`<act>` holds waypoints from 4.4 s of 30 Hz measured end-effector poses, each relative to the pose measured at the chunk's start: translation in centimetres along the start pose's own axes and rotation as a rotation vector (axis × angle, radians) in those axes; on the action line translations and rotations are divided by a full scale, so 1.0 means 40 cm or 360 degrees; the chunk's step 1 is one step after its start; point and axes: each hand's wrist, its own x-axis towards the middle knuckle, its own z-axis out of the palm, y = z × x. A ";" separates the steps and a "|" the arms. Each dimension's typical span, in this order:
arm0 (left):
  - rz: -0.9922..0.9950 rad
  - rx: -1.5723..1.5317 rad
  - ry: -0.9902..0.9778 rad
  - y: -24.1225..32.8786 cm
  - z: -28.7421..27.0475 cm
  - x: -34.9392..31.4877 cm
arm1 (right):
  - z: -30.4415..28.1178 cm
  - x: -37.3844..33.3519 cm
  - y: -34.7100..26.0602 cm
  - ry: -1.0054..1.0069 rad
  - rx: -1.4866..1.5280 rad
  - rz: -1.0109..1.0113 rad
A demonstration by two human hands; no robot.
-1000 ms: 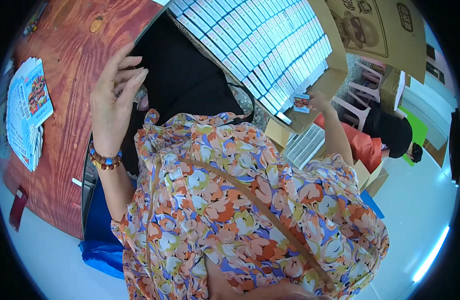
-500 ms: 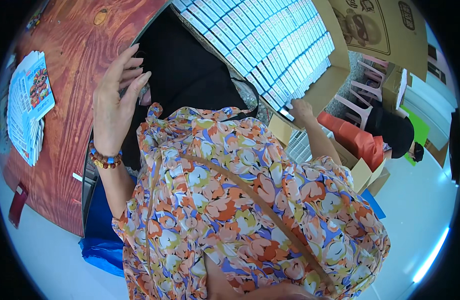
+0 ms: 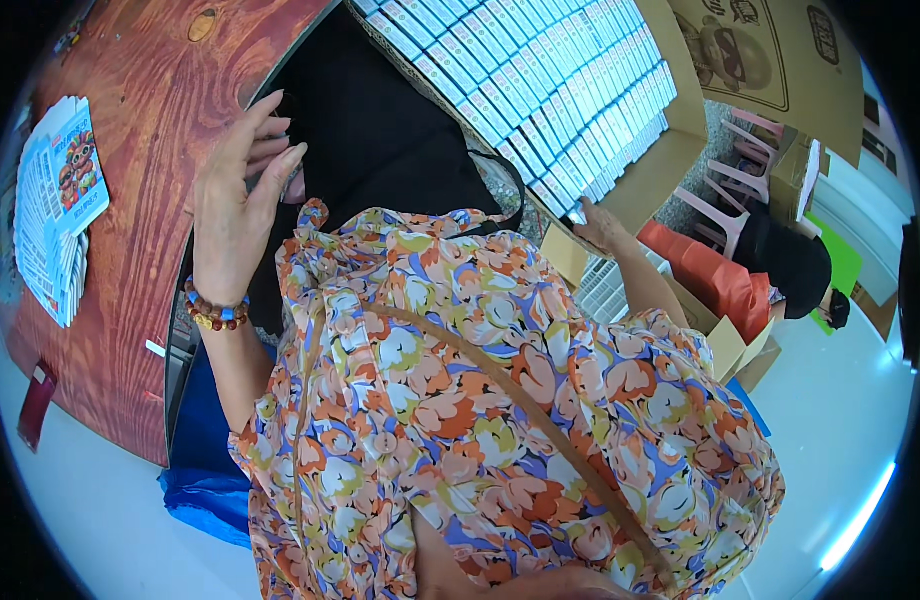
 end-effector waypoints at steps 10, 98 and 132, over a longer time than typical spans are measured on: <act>-0.0035 -0.0012 0.0039 0.007 0.001 0.002 | 0.066 0.075 0.033 -0.0055 0.0484 0.0199; -0.0016 0.1185 0.1596 -0.083 -0.387 0.012 | -0.266 0.085 -0.215 0.0045 -0.0677 -0.0527; 0.0001 0.0381 0.1859 -0.143 -0.421 -0.064 | -0.703 -0.205 -1.624 0.0957 0.0555 -0.2979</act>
